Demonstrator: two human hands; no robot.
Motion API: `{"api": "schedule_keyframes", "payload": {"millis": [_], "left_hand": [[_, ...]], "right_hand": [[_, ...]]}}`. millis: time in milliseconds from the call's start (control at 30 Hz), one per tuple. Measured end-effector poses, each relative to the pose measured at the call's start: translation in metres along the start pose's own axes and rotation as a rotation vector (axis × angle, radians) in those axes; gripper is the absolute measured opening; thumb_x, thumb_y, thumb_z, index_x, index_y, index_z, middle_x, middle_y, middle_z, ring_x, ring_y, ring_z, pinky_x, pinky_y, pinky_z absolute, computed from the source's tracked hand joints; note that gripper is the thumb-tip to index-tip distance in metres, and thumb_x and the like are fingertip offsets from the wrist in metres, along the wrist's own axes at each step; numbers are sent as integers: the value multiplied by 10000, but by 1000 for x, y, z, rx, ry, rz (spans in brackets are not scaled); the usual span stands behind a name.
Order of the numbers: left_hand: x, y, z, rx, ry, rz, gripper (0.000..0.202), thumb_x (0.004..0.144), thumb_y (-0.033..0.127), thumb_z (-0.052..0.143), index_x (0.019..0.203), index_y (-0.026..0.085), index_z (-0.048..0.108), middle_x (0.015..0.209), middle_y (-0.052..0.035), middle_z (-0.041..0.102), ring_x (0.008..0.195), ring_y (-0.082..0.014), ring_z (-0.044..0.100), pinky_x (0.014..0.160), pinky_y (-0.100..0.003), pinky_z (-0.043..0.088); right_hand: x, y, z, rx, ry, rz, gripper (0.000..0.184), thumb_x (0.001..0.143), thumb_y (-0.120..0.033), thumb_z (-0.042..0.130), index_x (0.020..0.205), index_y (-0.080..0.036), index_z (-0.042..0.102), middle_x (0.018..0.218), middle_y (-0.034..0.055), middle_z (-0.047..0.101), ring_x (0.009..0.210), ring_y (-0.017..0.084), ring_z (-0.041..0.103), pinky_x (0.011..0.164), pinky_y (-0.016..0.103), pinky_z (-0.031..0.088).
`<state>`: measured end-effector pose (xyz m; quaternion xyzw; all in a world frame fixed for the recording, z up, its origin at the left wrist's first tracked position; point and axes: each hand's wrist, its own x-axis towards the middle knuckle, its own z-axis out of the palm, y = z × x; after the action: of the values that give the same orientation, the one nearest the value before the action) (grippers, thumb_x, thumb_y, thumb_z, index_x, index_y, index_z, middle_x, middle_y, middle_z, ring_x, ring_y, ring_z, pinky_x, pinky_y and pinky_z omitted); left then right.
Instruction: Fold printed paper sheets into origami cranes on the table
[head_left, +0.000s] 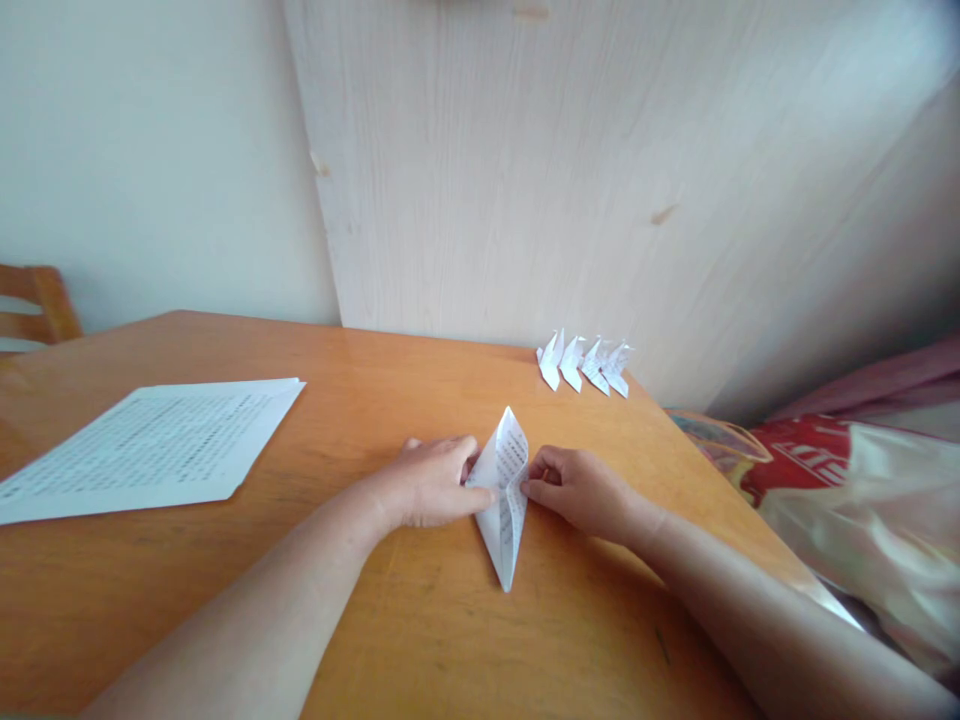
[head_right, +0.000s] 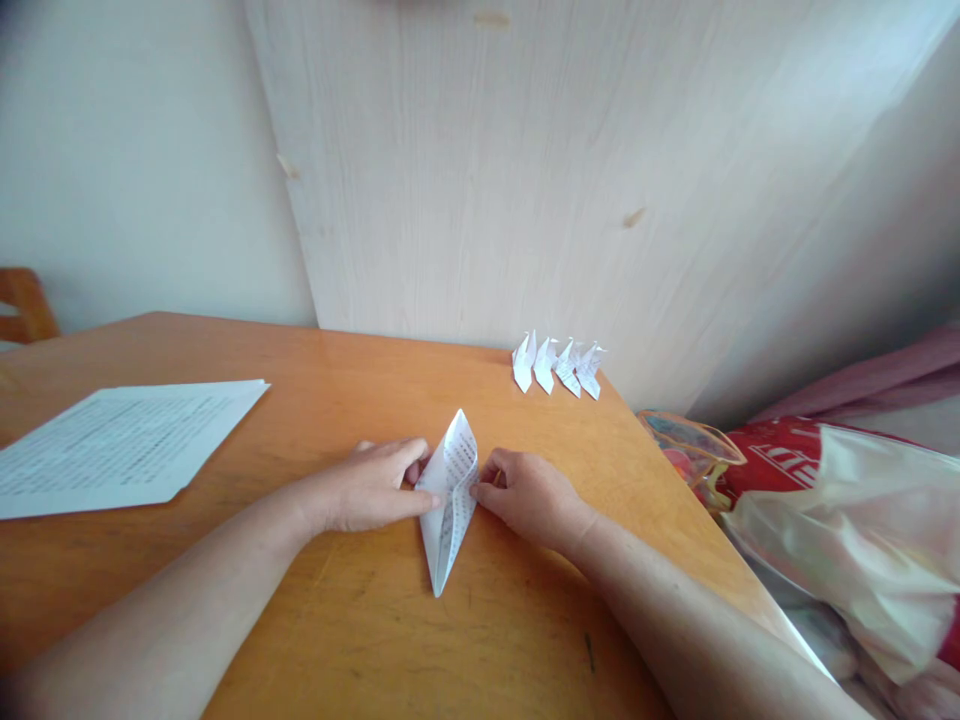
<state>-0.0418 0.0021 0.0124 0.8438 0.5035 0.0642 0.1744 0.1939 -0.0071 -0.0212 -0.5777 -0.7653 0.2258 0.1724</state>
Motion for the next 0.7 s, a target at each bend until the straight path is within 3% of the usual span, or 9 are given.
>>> {"api": "schedule_keyframes", "payload": {"millis": [167,467,567,700], "left_hand": [[0,-1,5,-38,58,-37,142,824,343,541,921,242,515,954,2,702,840,-227,636,762,-352,395],[4,-2,19,18,285,-21,185,777,294,636,876,227,494,887,3,676,834,-225,626,713,-335,354],[3,1,22,64,289,60,50,831,242,575,812,224,532,882,-3,661,854,-213,617,703,-328,349],[3,9,23,99,253,62,189,927,227,439,782,215,560,870,-29,647,845,-204,612,708,-330,364]], "right_hand": [[-2,-7,0,-30,19,13,140,836,-348,619,869,-221,670,768,14,693,664,161,596,550,256,348],[-5,-13,1,-67,20,18,86,796,-273,580,746,-209,606,710,-5,664,635,143,569,551,251,333],[-6,-15,1,-108,3,12,98,783,-263,569,702,-206,576,656,-15,632,600,132,539,536,251,307],[-8,-19,1,-127,-8,8,102,779,-248,551,688,-204,559,645,-17,623,591,126,525,532,253,290]]}}
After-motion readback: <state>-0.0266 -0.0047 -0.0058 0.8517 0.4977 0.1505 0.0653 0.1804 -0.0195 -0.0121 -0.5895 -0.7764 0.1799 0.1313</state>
